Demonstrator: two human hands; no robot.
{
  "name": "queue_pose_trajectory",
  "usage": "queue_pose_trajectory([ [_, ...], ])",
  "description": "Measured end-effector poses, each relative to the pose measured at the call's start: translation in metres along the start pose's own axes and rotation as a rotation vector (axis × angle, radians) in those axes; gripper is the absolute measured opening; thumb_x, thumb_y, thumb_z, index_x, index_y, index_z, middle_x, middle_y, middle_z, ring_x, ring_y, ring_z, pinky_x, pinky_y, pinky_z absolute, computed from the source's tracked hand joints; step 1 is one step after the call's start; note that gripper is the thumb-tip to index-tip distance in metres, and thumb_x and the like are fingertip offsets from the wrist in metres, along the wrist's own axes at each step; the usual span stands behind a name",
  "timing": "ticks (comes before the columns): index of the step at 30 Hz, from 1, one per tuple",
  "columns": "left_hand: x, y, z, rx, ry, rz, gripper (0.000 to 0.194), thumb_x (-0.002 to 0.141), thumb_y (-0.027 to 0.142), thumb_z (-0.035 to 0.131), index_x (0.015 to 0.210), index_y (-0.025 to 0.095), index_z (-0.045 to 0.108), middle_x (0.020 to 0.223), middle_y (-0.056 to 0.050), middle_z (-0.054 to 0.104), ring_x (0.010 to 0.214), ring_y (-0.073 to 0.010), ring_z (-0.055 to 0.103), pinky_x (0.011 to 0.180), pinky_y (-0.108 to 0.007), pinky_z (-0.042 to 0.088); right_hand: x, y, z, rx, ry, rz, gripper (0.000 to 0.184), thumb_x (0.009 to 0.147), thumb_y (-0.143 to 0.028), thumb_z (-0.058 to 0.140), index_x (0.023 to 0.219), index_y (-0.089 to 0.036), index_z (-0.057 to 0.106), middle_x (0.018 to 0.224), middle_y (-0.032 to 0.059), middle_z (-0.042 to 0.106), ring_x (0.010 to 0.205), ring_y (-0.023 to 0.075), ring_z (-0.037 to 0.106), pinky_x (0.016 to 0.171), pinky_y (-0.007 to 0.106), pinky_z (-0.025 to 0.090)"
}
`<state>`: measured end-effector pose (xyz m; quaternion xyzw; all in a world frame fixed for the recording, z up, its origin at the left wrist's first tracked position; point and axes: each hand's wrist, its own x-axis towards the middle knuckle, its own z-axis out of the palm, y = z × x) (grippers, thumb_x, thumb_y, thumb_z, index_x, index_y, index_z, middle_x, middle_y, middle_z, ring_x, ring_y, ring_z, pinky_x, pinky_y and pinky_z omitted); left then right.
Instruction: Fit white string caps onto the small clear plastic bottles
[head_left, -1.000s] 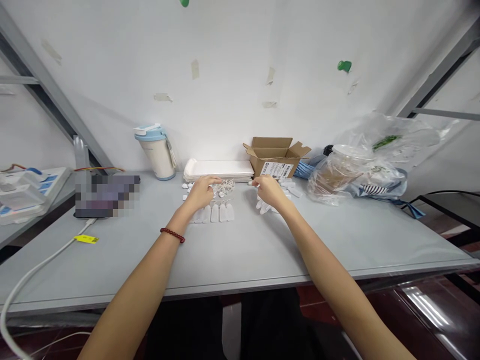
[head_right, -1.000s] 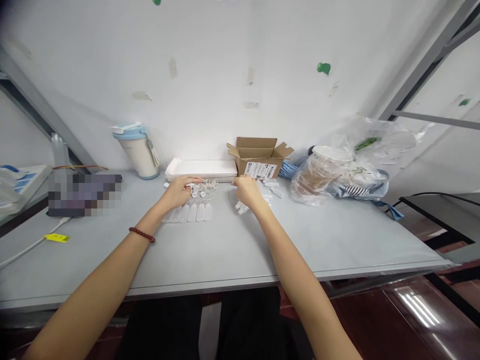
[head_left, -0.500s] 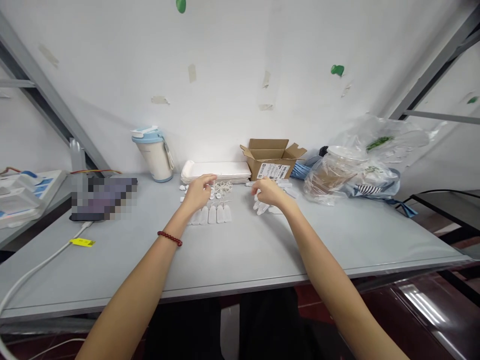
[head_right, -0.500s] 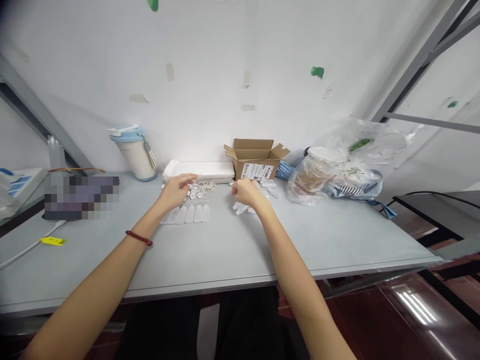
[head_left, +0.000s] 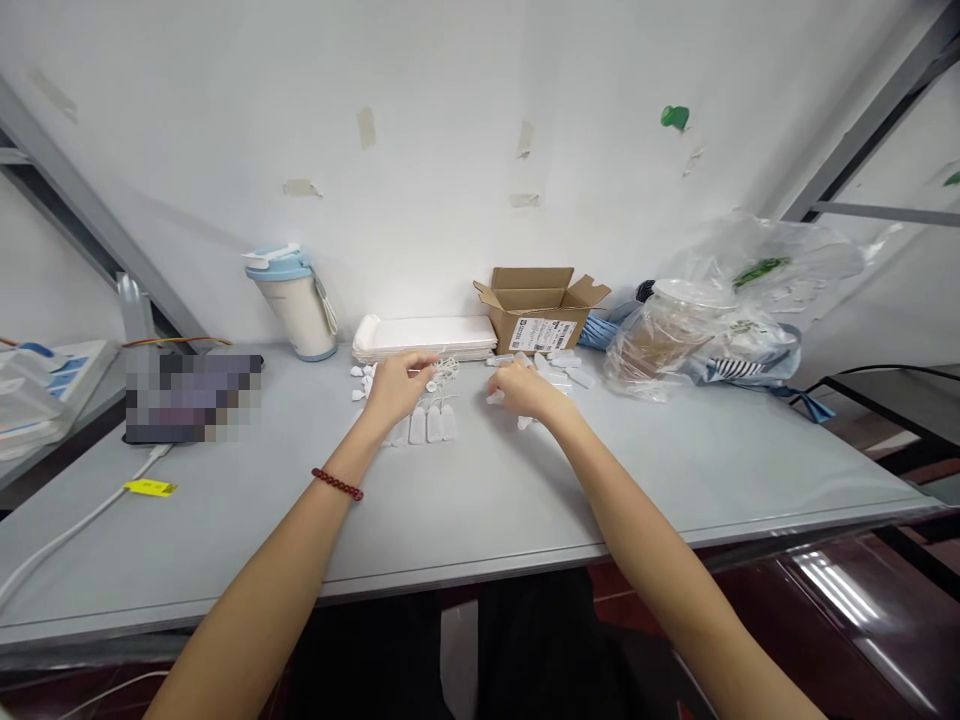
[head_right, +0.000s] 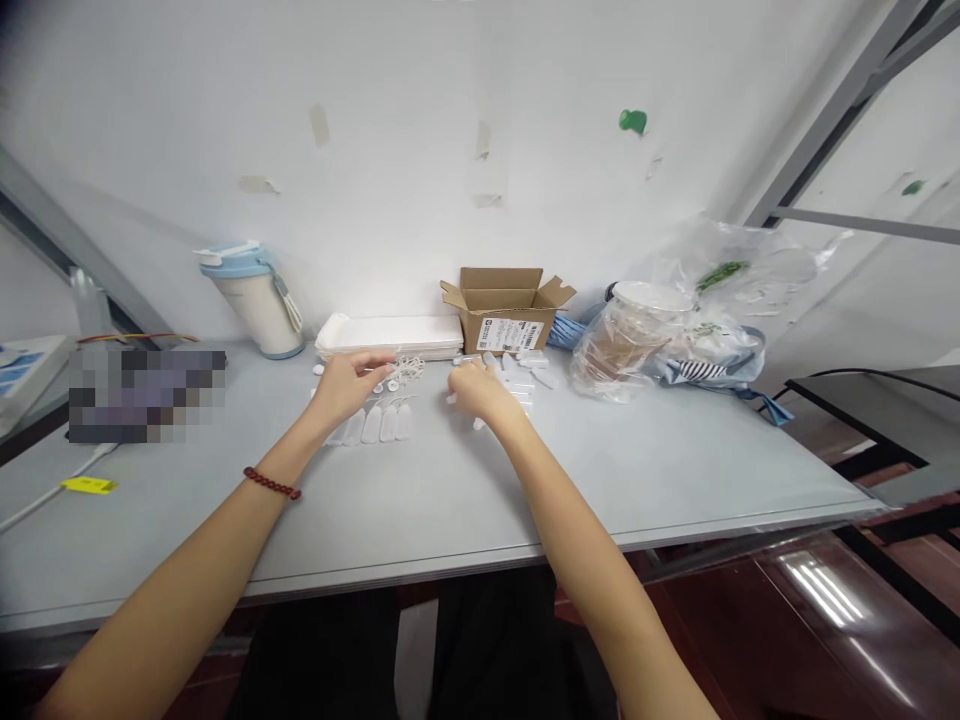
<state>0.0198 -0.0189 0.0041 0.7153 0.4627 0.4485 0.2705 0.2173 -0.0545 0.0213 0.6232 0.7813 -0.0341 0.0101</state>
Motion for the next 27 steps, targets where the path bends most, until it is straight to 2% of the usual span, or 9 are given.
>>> queue_pose_trajectory([
  [3,-0.003,0.005,0.004,-0.052,-0.003,-0.039,0.022,0.067,0.024,0.063,0.085,0.014,0.072,0.080,-0.007,0.071,0.073,-0.0200,0.064,0.076,-0.034,0.050,0.003,-0.008,0.006,0.088,0.195,-0.101,0.029,0.078,-0.003,0.057,0.104,-0.012,0.068,0.106,0.0149,0.061,0.105,0.0257,0.050,0.084,0.032,0.038],
  [5,-0.004,0.007,0.006,-0.153,0.052,-0.084,0.023,0.065,0.025,0.066,0.084,0.013,0.071,0.073,-0.005,0.069,0.067,-0.0183,0.062,0.069,-0.032,0.049,0.004,-0.016,0.008,0.190,0.339,-0.157,0.026,0.079,-0.009,0.061,0.105,-0.011,0.067,0.105,0.0140,0.062,0.105,0.0251,0.050,0.087,0.032,0.038],
  [7,-0.004,0.010,0.006,-0.281,0.132,-0.112,0.026,0.062,0.026,0.069,0.084,0.012,0.071,0.073,-0.005,0.069,0.067,-0.0171,0.061,0.066,-0.030,0.047,0.005,-0.025,0.008,0.321,0.421,-0.192,0.022,0.080,-0.013,0.063,0.102,-0.011,0.066,0.100,0.0115,0.065,0.100,0.0228,0.054,0.085,0.031,0.040],
  [9,-0.003,0.011,0.006,-0.390,0.182,-0.119,0.029,0.059,0.027,0.073,0.083,0.013,0.070,0.076,-0.005,0.069,0.071,-0.0165,0.060,0.068,-0.029,0.047,0.004,-0.032,0.008,0.448,0.453,-0.220,0.017,0.080,-0.015,0.064,0.097,-0.012,0.065,0.093,0.0082,0.066,0.088,0.0192,0.058,0.079,0.029,0.041],
  [12,-0.003,0.013,0.005,-0.515,0.191,-0.133,0.031,0.053,0.026,0.077,0.080,0.013,0.068,0.083,-0.005,0.069,0.078,-0.0168,0.061,0.074,-0.029,0.047,0.002,-0.038,0.008,0.576,0.478,-0.258,0.010,0.080,-0.018,0.065,0.089,-0.013,0.065,0.085,0.0049,0.067,0.078,0.0156,0.059,0.073,0.026,0.041],
  [16,-0.004,0.015,0.006,-0.616,0.153,-0.192,0.033,0.050,0.025,0.079,0.078,0.013,0.067,0.083,-0.004,0.067,0.078,-0.0155,0.060,0.078,-0.030,0.046,0.003,-0.038,0.011,0.614,0.514,-0.273,0.012,0.079,-0.018,0.067,0.090,-0.013,0.065,0.084,0.0048,0.066,0.076,0.0148,0.058,0.072,0.026,0.041],
  [20,-0.006,0.018,0.007,-0.618,0.115,-0.194,0.033,0.050,0.024,0.080,0.078,0.013,0.066,0.082,-0.004,0.066,0.079,-0.0155,0.060,0.079,-0.030,0.046,0.006,-0.037,0.015,0.604,0.546,-0.249,0.012,0.079,-0.019,0.067,0.089,-0.013,0.066,0.081,0.0045,0.065,0.074,0.0148,0.057,0.070,0.026,0.041],
  [27,-0.006,0.020,0.005,-0.633,0.047,-0.167,0.037,0.053,0.029,0.081,0.083,0.014,0.065,0.084,-0.003,0.065,0.083,-0.0161,0.060,0.080,-0.031,0.047,0.007,-0.036,0.019,0.697,0.622,-0.256,0.034,0.079,-0.016,0.065,0.112,-0.015,0.061,0.087,0.0051,0.065,0.075,0.0145,0.057,0.070,0.026,0.044],
])
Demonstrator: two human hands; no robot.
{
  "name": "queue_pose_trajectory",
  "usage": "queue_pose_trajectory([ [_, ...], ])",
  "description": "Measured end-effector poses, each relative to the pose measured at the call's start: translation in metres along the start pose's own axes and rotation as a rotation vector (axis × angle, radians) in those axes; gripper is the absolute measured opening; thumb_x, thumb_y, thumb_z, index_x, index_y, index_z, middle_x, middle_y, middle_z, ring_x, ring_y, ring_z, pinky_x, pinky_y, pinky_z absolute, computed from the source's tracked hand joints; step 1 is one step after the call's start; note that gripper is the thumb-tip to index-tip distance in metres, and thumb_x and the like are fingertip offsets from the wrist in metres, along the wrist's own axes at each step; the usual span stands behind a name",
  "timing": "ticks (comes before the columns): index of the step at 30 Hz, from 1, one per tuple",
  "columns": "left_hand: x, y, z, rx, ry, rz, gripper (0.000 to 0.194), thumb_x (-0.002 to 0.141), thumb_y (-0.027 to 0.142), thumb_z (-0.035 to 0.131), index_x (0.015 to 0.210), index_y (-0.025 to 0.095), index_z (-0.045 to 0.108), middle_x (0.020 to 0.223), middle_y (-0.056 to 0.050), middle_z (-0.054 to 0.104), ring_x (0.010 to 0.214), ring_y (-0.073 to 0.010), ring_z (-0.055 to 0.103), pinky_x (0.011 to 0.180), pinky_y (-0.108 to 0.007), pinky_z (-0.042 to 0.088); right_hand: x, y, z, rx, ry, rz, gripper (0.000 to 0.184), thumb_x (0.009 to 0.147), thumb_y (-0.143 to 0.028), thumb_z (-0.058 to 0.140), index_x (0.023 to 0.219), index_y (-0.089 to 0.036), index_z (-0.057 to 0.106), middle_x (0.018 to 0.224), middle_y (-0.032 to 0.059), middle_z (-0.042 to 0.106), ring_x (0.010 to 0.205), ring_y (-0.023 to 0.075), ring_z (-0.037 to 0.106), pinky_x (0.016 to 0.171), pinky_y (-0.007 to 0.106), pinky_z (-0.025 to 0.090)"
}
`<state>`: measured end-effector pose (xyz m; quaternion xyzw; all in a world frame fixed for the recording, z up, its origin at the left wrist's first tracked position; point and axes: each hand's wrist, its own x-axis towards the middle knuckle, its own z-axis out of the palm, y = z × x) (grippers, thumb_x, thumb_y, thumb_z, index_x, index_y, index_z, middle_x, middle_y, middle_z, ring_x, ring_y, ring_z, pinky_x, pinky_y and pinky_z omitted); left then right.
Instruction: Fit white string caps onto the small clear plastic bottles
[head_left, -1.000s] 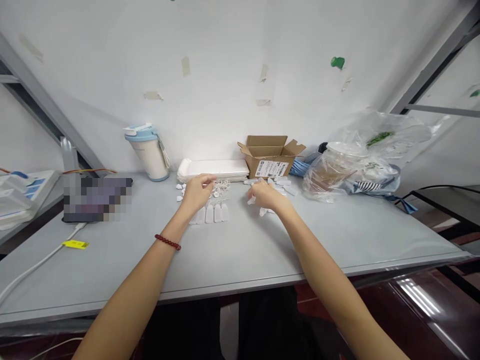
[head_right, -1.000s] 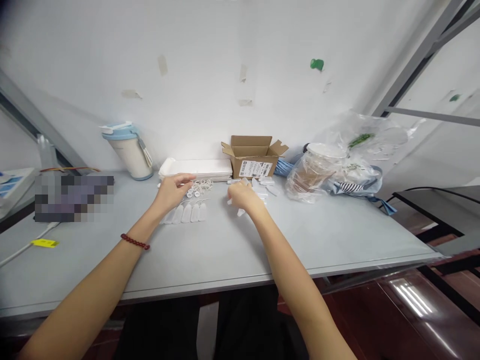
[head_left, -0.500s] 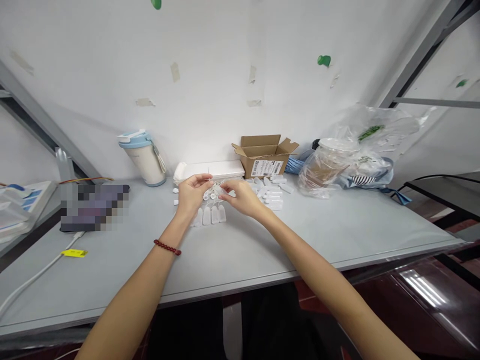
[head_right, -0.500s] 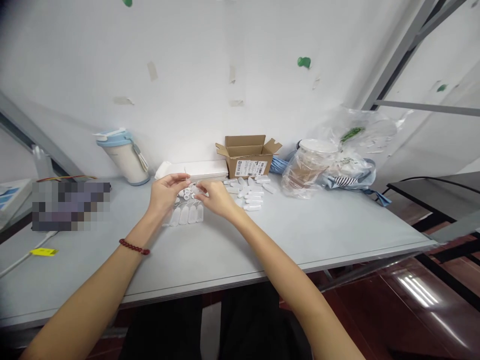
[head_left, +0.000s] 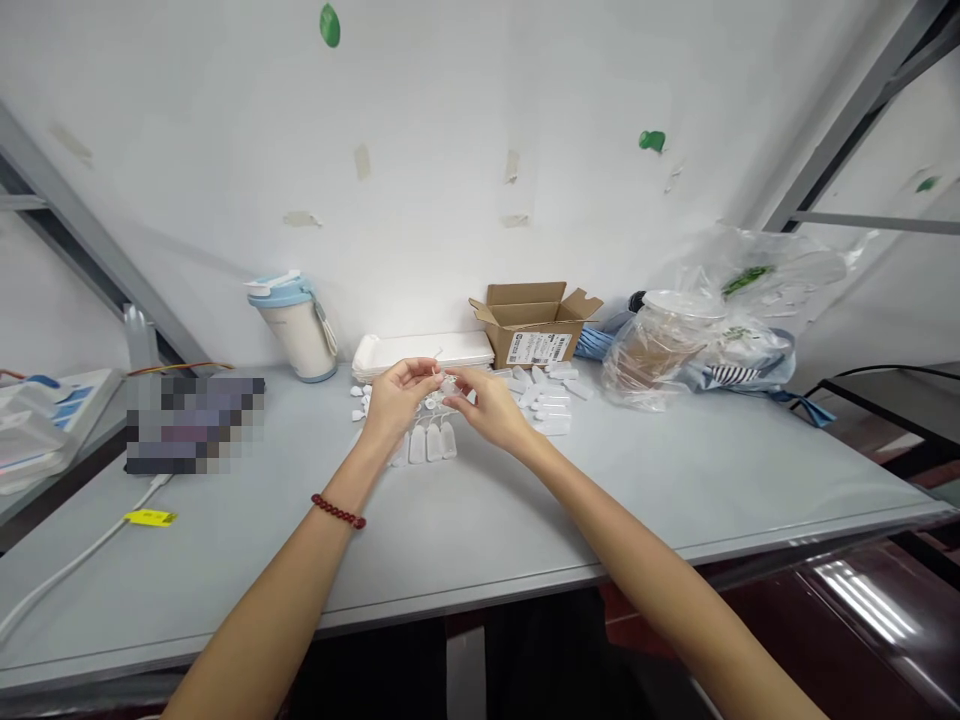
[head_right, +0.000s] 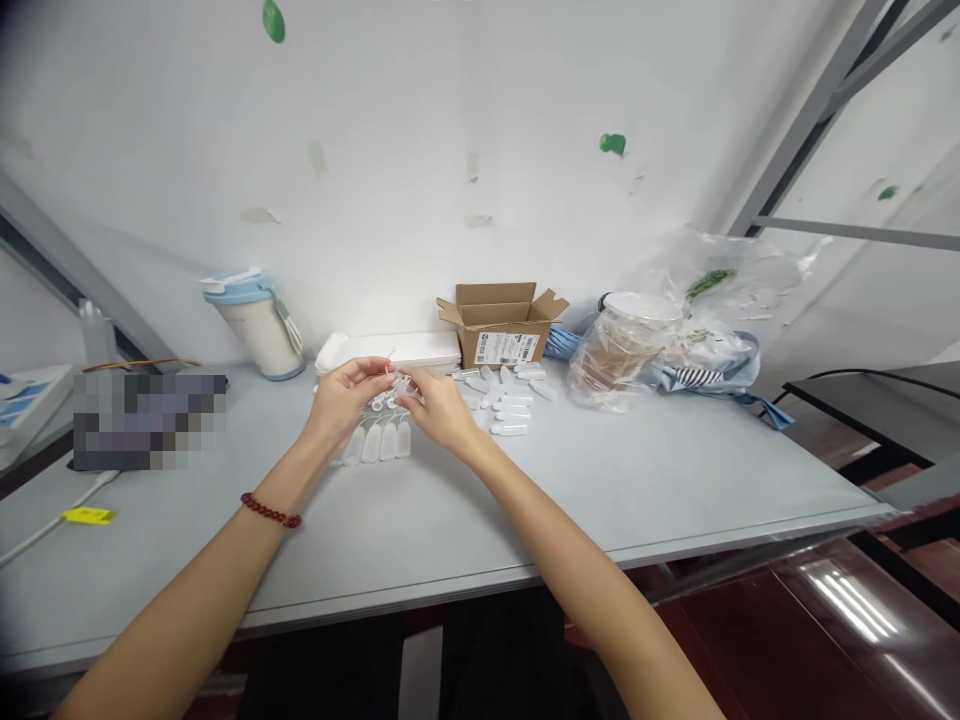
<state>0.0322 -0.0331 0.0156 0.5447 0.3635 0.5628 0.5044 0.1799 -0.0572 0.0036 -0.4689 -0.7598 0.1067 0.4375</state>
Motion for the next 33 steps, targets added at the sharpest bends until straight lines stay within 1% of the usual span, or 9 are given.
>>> queue_pose_trajectory([
  [2,0.000,-0.001,0.000,0.002,-0.024,-0.009,0.040,0.052,0.031,0.082,0.085,0.015,0.064,0.083,-0.002,0.065,0.082,-0.0165,0.061,0.079,-0.031,0.048,-0.001,0.000,0.000,0.043,0.014,0.008,0.035,0.080,-0.017,0.063,0.115,-0.016,0.060,0.086,0.0048,0.065,0.074,0.0139,0.056,0.068,0.025,0.044],
  [6,0.000,-0.004,-0.001,0.018,-0.044,-0.007,0.045,0.052,0.031,0.083,0.088,0.014,0.064,0.079,-0.002,0.065,0.081,-0.0168,0.061,0.076,-0.031,0.049,-0.002,0.001,0.002,0.120,0.053,0.030,0.028,0.081,-0.018,0.060,0.109,-0.018,0.063,0.084,0.0025,0.065,0.073,0.0128,0.056,0.068,0.025,0.045],
  [13,-0.001,-0.002,-0.002,-0.027,-0.068,-0.079,0.055,0.055,0.030,0.081,0.104,0.016,0.059,0.080,0.000,0.068,0.074,-0.0141,0.063,0.078,-0.031,0.048,0.000,0.002,0.001,0.106,0.076,0.131,0.023,0.081,-0.025,0.061,0.102,-0.017,0.065,0.084,0.0046,0.067,0.078,0.0146,0.060,0.068,0.025,0.047],
  [17,-0.001,-0.002,-0.001,-0.033,-0.045,-0.109,0.052,0.057,0.035,0.080,0.101,0.015,0.061,0.080,-0.002,0.069,0.072,-0.0138,0.064,0.078,-0.032,0.048,0.001,0.001,-0.003,0.150,0.069,0.158,0.022,0.079,-0.024,0.062,0.099,-0.016,0.065,0.085,0.0050,0.068,0.080,0.0151,0.062,0.068,0.026,0.048],
  [20,-0.001,-0.001,-0.002,-0.030,-0.033,-0.125,0.048,0.054,0.034,0.082,0.093,0.013,0.062,0.078,-0.002,0.068,0.070,-0.0133,0.063,0.074,-0.030,0.048,0.001,-0.001,-0.007,0.255,0.015,0.170,0.020,0.078,-0.023,0.063,0.096,-0.015,0.066,0.083,0.0044,0.068,0.079,0.0146,0.063,0.067,0.025,0.049],
  [26,-0.002,0.001,-0.002,0.046,-0.091,-0.130,0.041,0.054,0.032,0.082,0.086,0.013,0.063,0.070,0.000,0.066,0.063,-0.0123,0.060,0.067,-0.027,0.046,0.003,0.001,-0.009,0.322,-0.014,0.251,0.022,0.073,-0.022,0.066,0.094,-0.014,0.065,0.080,0.0038,0.068,0.073,0.0138,0.062,0.060,0.024,0.051],
  [28,-0.002,0.000,-0.002,0.094,-0.084,-0.115,0.039,0.056,0.031,0.079,0.086,0.013,0.063,0.071,-0.002,0.066,0.065,-0.0139,0.061,0.067,-0.029,0.048,0.004,0.006,-0.010,0.361,-0.039,0.307,0.022,0.071,-0.023,0.068,0.091,-0.014,0.065,0.077,0.0029,0.067,0.070,0.0135,0.062,0.056,0.023,0.051],
  [30,-0.002,-0.001,-0.001,0.194,-0.042,-0.066,0.034,0.060,0.028,0.075,0.087,0.014,0.062,0.075,-0.003,0.067,0.069,-0.0165,0.063,0.069,-0.031,0.049,0.005,0.013,-0.014,0.413,-0.047,0.422,0.019,0.070,-0.022,0.068,0.087,-0.014,0.064,0.071,0.0024,0.066,0.065,0.0130,0.061,0.052,0.023,0.052],
  [33,-0.003,-0.005,-0.001,0.474,0.009,0.104,0.021,0.067,0.021,0.066,0.087,0.016,0.061,0.081,-0.006,0.068,0.075,-0.0198,0.064,0.072,-0.035,0.051,0.006,0.023,-0.023,0.447,0.023,0.602,0.012,0.069,-0.018,0.069,0.078,-0.014,0.062,0.065,0.0025,0.065,0.059,0.0124,0.060,0.047,0.022,0.052],
])
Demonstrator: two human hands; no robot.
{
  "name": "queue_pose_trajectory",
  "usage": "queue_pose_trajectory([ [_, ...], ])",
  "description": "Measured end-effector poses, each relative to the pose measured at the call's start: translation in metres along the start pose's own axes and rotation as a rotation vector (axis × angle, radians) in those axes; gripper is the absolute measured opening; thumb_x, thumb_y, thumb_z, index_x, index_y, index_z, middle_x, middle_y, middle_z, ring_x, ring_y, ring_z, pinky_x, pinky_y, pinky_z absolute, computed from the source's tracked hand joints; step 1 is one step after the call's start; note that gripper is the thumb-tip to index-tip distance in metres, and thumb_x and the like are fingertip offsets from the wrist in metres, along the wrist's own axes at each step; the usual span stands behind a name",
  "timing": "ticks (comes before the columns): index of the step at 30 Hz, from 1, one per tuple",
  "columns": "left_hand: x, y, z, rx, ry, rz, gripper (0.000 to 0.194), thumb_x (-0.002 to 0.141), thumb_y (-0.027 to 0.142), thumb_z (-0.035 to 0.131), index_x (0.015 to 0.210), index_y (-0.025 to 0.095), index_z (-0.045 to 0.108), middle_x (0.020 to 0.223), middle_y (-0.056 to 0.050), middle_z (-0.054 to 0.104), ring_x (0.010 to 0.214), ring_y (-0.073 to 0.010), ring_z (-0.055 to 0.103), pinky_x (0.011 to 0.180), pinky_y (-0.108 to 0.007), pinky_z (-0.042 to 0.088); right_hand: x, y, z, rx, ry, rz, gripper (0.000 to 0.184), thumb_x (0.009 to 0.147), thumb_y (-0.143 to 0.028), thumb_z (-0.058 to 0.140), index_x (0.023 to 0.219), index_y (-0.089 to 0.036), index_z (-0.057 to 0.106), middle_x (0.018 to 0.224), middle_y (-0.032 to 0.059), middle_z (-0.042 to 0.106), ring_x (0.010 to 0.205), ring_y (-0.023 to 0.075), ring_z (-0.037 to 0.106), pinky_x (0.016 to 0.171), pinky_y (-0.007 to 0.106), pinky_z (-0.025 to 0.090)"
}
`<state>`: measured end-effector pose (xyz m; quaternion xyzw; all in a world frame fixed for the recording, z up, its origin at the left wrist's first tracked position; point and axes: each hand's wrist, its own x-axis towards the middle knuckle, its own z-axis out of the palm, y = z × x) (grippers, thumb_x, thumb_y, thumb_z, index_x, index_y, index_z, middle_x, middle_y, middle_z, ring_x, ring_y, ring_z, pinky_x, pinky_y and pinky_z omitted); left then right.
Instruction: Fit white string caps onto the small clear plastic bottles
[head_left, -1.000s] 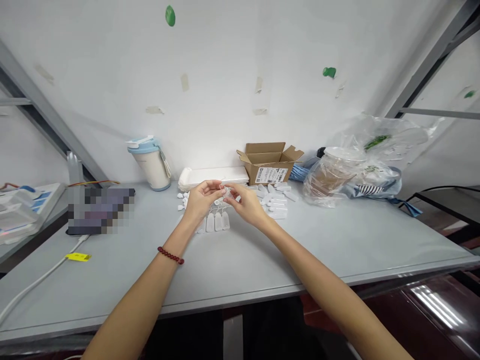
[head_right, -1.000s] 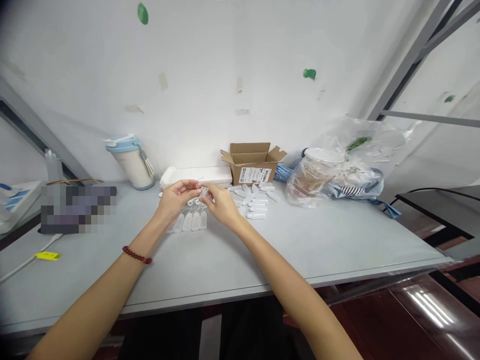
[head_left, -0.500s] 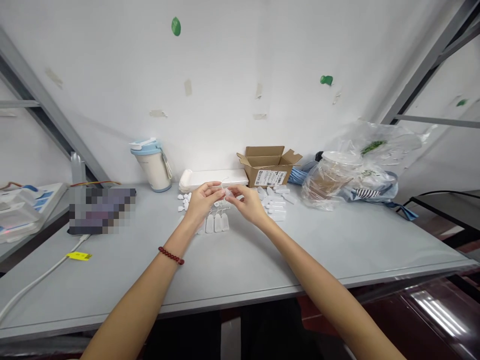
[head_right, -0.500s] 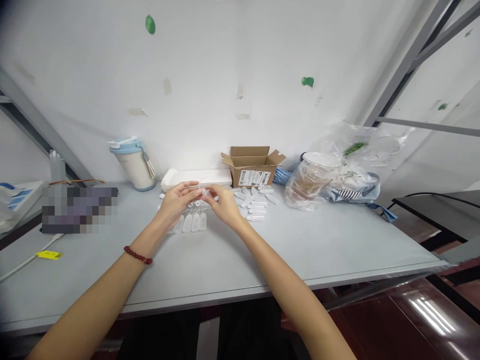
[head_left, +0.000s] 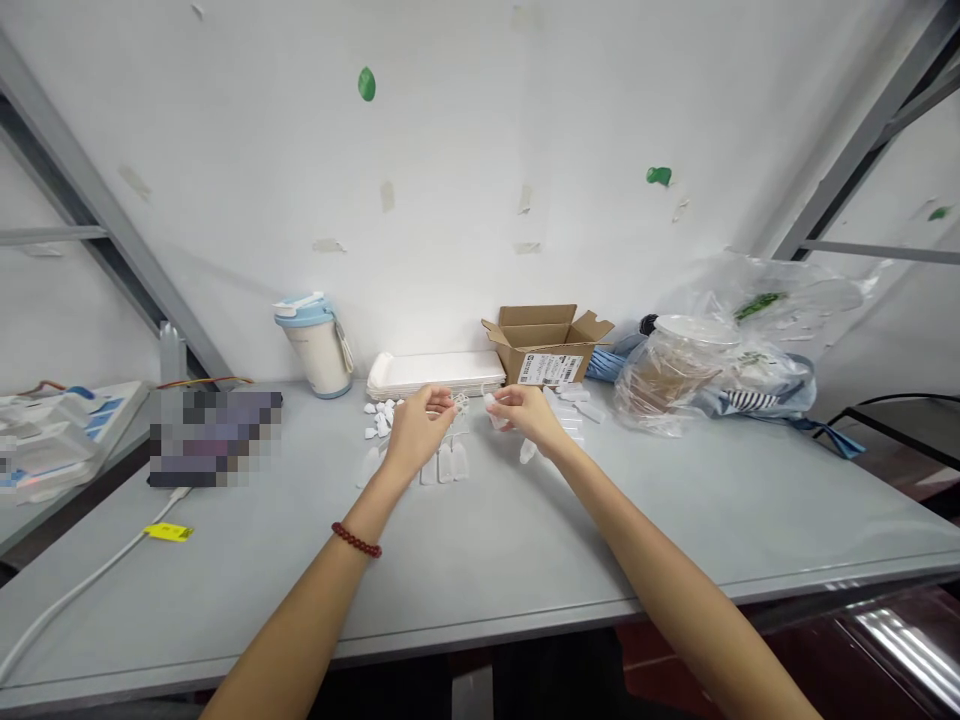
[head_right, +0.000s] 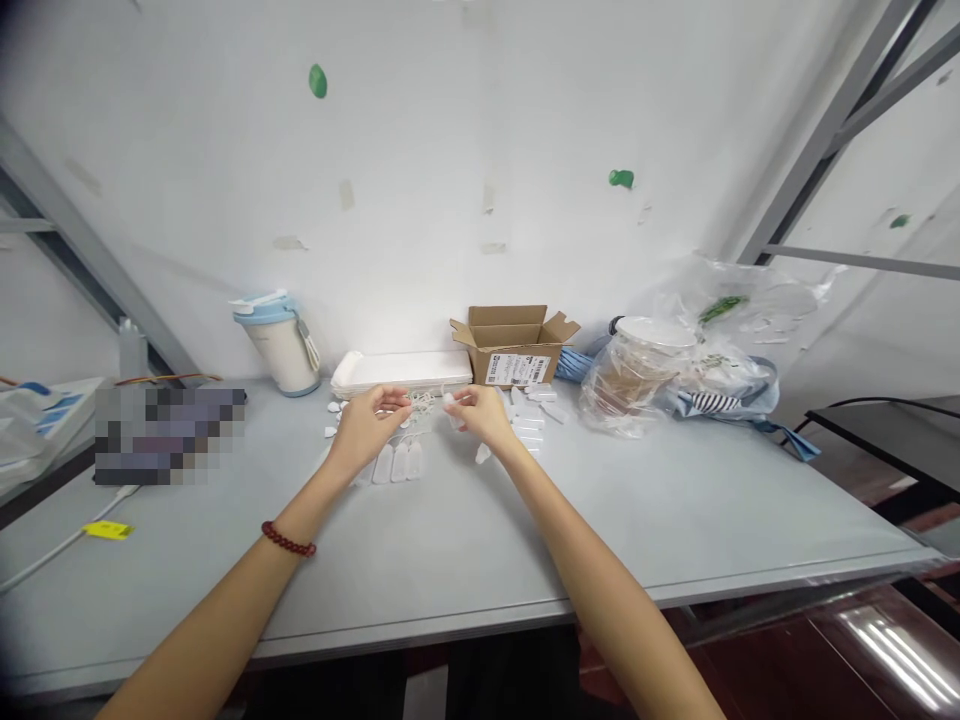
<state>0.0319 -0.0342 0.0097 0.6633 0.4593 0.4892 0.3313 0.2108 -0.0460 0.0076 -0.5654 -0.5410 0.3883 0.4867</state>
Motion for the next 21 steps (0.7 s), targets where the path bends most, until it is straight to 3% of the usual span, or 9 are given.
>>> queue_pose_trajectory([
  [4,-0.007,-0.001,0.003,0.352,-0.060,0.338,0.017,0.076,0.018,0.057,0.092,0.018,0.061,0.095,-0.008,0.066,0.090,-0.0238,0.061,0.080,-0.040,0.050,0.000,0.003,-0.005,0.050,0.062,0.030,0.011,0.070,-0.017,0.067,0.075,-0.015,0.058,0.066,0.0032,0.065,0.060,0.0131,0.062,0.046,0.022,0.053],
  [8,-0.019,0.006,0.007,0.501,-0.184,0.576,0.026,0.081,0.016,0.053,0.107,0.020,0.057,0.110,-0.009,0.061,0.105,-0.0263,0.055,0.089,-0.044,0.046,-0.004,0.007,0.006,-0.006,0.059,-0.043,0.016,0.068,-0.022,0.068,0.074,-0.016,0.054,0.068,0.0027,0.064,0.060,0.0146,0.063,0.043,0.022,0.051],
  [12,-0.025,0.010,0.008,0.567,-0.270,0.626,0.028,0.082,0.014,0.054,0.109,0.021,0.055,0.115,-0.009,0.059,0.107,-0.0271,0.053,0.089,-0.044,0.047,-0.006,0.009,0.014,-0.129,0.037,-0.111,0.016,0.071,-0.029,0.064,0.072,-0.016,0.055,0.067,0.0033,0.064,0.064,0.0171,0.064,0.050,0.025,0.050],
  [21,-0.019,0.002,0.010,0.575,-0.265,0.620,0.034,0.080,0.020,0.060,0.113,0.020,0.054,0.116,-0.011,0.060,0.111,-0.0287,0.050,0.093,-0.047,0.044,-0.014,0.001,0.015,-0.323,0.090,-0.171,0.008,0.067,-0.023,0.061,0.069,-0.016,0.058,0.070,0.0035,0.067,0.069,0.0178,0.062,0.063,0.028,0.046],
])
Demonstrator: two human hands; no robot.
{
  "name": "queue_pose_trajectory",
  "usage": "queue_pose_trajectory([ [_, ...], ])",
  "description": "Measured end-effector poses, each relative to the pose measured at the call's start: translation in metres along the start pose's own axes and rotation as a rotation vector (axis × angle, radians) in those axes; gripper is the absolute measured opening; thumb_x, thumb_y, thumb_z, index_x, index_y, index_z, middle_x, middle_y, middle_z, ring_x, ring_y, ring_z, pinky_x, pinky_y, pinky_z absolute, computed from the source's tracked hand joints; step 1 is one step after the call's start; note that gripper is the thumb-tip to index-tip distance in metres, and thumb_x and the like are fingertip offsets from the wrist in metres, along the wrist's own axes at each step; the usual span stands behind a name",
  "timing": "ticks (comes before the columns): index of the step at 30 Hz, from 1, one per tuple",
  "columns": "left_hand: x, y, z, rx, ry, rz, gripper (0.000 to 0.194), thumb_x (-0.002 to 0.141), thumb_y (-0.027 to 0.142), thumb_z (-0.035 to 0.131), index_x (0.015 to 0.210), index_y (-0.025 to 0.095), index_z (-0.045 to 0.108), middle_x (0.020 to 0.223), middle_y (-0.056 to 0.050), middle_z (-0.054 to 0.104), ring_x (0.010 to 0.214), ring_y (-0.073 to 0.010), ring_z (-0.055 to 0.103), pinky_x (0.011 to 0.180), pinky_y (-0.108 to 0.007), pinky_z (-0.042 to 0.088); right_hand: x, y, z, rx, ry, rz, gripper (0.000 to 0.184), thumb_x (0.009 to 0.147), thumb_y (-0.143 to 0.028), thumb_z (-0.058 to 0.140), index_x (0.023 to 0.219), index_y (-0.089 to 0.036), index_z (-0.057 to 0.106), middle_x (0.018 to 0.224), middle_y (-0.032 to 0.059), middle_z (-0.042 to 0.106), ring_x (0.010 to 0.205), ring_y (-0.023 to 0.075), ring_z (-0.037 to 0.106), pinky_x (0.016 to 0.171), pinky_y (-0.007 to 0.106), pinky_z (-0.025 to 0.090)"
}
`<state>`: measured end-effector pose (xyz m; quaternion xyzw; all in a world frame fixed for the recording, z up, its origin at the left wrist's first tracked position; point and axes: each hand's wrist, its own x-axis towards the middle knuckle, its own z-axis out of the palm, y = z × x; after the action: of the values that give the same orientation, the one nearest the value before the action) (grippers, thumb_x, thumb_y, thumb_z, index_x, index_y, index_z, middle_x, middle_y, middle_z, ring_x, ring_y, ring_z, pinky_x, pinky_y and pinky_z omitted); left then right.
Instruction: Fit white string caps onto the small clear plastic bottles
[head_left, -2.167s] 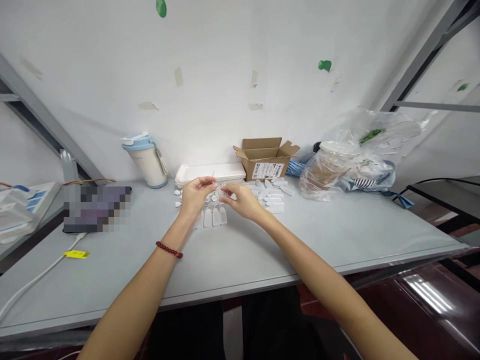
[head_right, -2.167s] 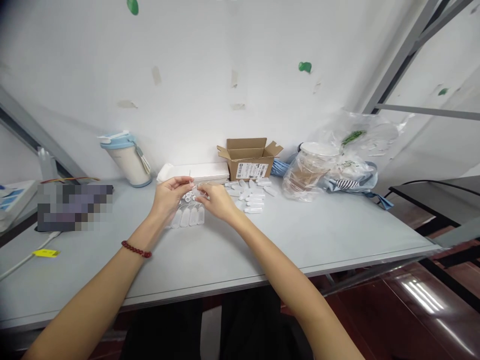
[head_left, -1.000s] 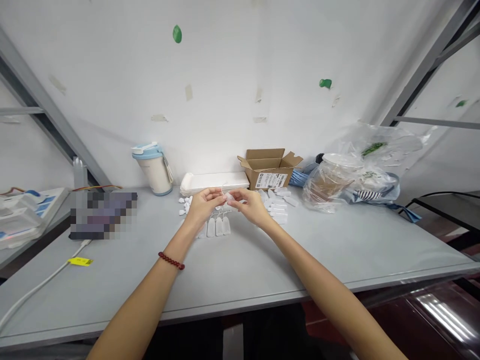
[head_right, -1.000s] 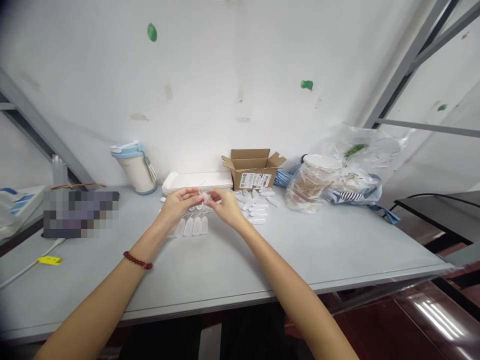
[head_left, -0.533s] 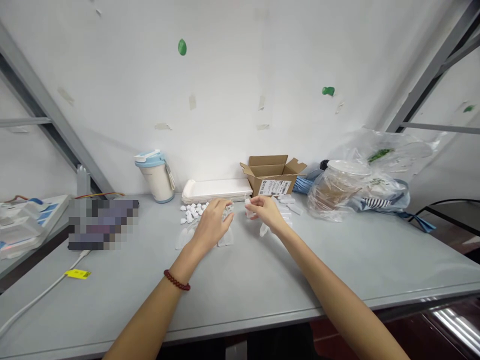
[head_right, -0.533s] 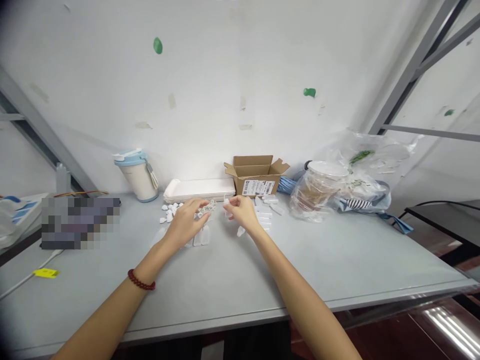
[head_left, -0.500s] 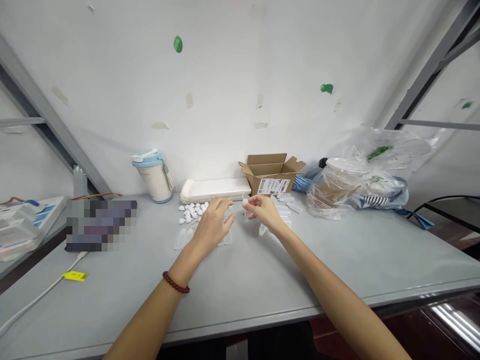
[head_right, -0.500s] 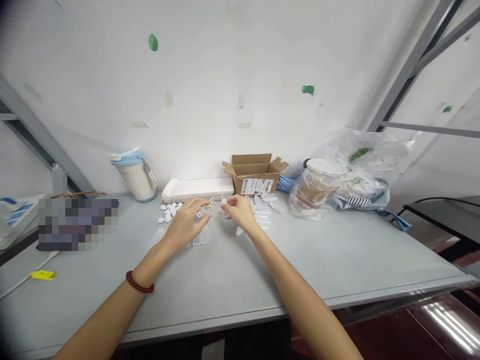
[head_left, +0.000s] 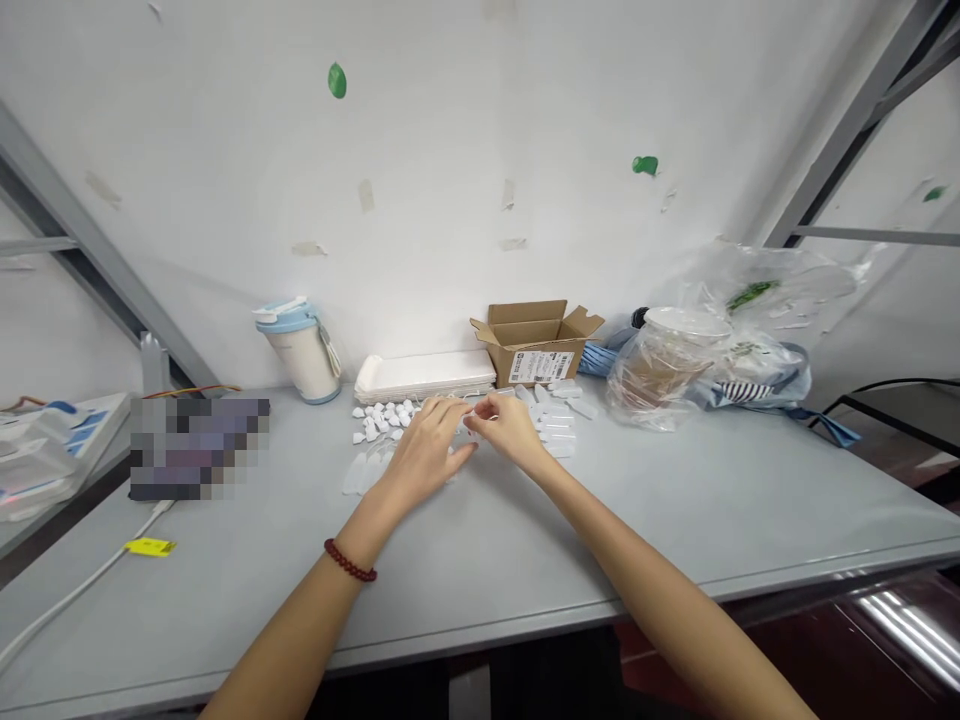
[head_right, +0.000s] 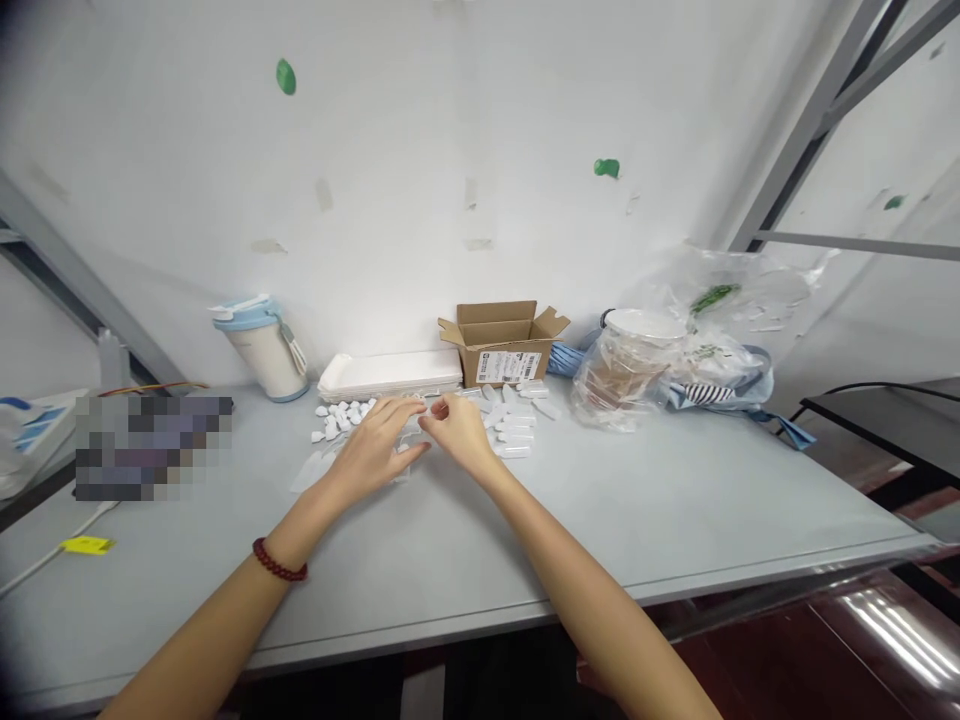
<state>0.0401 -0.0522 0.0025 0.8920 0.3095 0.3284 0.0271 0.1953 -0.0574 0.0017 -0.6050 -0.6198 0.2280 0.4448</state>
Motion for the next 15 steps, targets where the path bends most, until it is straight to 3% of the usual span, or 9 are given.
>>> queue_pose_trajectory([
  [8,0.0006,0.0040,0.0025,-0.029,-0.015,-0.052,0.031,0.077,0.022,0.064,0.107,0.020,0.057,0.106,-0.009,0.062,0.105,-0.0286,0.051,0.087,-0.042,0.044,-0.0008,-0.0008,0.0027,0.046,-0.088,0.019,0.007,0.067,-0.023,0.061,0.067,-0.016,0.059,0.063,0.0013,0.066,0.062,0.0153,0.061,0.058,0.024,0.043],
  [15,-0.0017,-0.0002,0.0038,-0.157,-0.151,-0.200,0.043,0.070,0.027,0.067,0.111,0.020,0.055,0.108,-0.010,0.060,0.108,-0.0307,0.051,0.084,-0.042,0.046,0.0021,0.0056,-0.0020,0.083,-0.294,0.094,0.013,0.069,-0.023,0.063,0.060,-0.016,0.057,0.050,-0.0015,0.059,0.049,0.0120,0.058,0.051,0.022,0.045],
])
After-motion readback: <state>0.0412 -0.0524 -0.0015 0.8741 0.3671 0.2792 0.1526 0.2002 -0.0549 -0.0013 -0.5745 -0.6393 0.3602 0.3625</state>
